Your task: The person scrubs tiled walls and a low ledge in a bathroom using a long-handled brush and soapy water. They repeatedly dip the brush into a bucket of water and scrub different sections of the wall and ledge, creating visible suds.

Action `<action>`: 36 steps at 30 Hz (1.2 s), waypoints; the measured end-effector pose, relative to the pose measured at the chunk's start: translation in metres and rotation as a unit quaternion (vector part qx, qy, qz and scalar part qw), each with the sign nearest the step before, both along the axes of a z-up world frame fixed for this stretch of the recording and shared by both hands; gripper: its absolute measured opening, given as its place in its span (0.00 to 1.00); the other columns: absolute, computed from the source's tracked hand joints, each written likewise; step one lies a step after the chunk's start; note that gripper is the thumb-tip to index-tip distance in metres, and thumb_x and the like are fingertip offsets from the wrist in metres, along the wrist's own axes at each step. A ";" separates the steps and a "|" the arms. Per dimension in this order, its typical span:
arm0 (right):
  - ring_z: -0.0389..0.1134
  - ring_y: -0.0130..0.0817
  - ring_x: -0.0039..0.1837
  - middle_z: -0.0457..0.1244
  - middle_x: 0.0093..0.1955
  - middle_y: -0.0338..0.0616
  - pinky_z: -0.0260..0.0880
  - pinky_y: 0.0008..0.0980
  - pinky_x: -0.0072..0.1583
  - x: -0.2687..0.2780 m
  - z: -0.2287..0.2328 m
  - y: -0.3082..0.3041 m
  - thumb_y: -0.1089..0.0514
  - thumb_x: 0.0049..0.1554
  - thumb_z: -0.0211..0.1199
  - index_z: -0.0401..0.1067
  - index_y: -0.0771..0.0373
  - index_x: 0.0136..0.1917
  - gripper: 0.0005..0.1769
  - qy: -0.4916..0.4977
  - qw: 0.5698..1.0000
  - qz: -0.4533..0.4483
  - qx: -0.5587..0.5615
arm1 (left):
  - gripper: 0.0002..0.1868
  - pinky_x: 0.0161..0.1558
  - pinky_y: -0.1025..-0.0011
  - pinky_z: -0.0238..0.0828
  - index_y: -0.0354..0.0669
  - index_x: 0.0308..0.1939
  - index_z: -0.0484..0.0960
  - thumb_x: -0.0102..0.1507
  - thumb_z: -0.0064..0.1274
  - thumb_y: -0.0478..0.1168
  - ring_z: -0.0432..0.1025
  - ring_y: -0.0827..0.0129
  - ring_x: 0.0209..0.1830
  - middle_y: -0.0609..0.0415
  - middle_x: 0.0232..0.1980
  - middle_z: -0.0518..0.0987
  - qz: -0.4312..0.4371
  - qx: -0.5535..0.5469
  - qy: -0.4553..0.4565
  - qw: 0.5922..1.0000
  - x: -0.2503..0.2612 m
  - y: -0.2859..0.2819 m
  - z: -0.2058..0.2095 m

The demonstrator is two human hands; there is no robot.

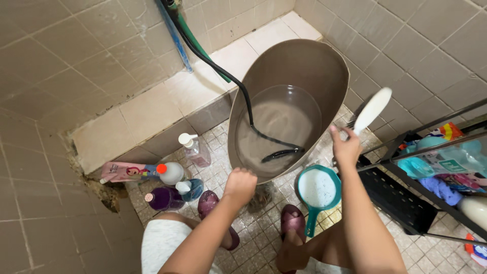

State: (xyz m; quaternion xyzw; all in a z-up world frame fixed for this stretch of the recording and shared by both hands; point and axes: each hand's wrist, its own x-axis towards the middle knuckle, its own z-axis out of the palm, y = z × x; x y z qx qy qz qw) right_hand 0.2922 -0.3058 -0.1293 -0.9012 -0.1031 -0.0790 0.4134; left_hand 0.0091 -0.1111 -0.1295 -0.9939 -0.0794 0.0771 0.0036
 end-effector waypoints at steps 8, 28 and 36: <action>0.57 0.26 0.27 0.64 0.31 0.41 0.57 0.32 0.31 -0.006 -0.024 0.031 0.58 0.46 0.73 0.74 0.61 0.66 0.34 0.285 0.938 -0.006 0.199 | 0.04 0.44 0.67 0.68 0.49 0.31 0.84 0.55 0.56 0.37 0.76 0.65 0.41 0.55 0.36 0.81 0.013 0.012 0.003 1.000 -0.042 -0.033 0.006; 0.66 0.37 0.40 0.67 0.40 0.45 0.68 0.34 0.41 0.026 -0.109 -0.045 0.76 0.44 0.52 0.76 0.68 0.48 0.20 0.357 0.875 -0.009 0.327 | 0.12 0.30 0.60 0.76 0.47 0.30 0.85 0.59 0.60 0.50 0.81 0.58 0.30 0.51 0.29 0.84 0.034 -0.192 -0.109 0.975 0.058 -0.104 -0.025; 0.61 0.35 0.33 0.64 0.35 0.46 0.60 0.34 0.34 0.012 -0.075 -0.040 0.78 0.41 0.52 0.78 0.66 0.50 0.26 0.400 0.878 0.037 0.261 | 0.10 0.32 0.61 0.77 0.50 0.27 0.88 0.61 0.54 0.41 0.82 0.57 0.33 0.48 0.31 0.85 0.022 -0.147 -0.051 0.988 0.056 -0.113 -0.040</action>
